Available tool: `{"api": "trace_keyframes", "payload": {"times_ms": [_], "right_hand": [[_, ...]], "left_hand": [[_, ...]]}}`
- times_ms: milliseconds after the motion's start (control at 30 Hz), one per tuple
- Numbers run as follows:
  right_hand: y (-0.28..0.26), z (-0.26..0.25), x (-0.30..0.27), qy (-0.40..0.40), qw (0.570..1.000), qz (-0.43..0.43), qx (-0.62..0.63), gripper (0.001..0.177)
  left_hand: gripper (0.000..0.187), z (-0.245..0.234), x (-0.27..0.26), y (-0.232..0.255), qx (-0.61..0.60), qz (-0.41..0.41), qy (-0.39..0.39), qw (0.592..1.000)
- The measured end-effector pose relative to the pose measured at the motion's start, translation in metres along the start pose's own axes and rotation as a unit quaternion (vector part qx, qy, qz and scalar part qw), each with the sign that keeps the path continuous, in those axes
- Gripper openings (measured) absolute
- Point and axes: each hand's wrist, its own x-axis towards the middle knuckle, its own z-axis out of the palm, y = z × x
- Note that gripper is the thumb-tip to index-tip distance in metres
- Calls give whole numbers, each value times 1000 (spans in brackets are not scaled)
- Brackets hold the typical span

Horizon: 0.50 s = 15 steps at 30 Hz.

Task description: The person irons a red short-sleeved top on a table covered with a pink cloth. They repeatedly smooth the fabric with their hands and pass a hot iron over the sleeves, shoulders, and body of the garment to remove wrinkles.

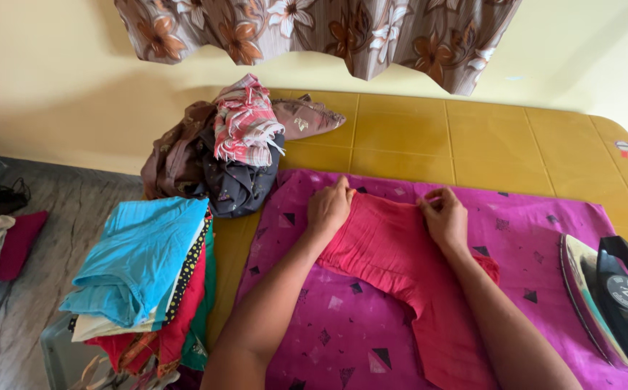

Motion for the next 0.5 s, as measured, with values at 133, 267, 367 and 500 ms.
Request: {"api": "trace_keyframes", "payload": {"times_ms": [133, 267, 367, 500], "right_hand": [[-13, -52, 24, 64, 993, -65, -68, 11], [-16, -176, 41, 153, 973, -47, -166, 16], [19, -256, 13, 167, 950, -132, -227, 29], [76, -290, 1, 14, 930, 112, -350, 64]], "left_hand": [[34, -13, -4, 2, 81, 78, 75, 991], [49, -8, -20, 31, 50, 190, 8, 981], [72, 6, -52, 62, 93, 182, -177, 963], [83, 13, -66, 69, 157, 176, -215, 948]]}}
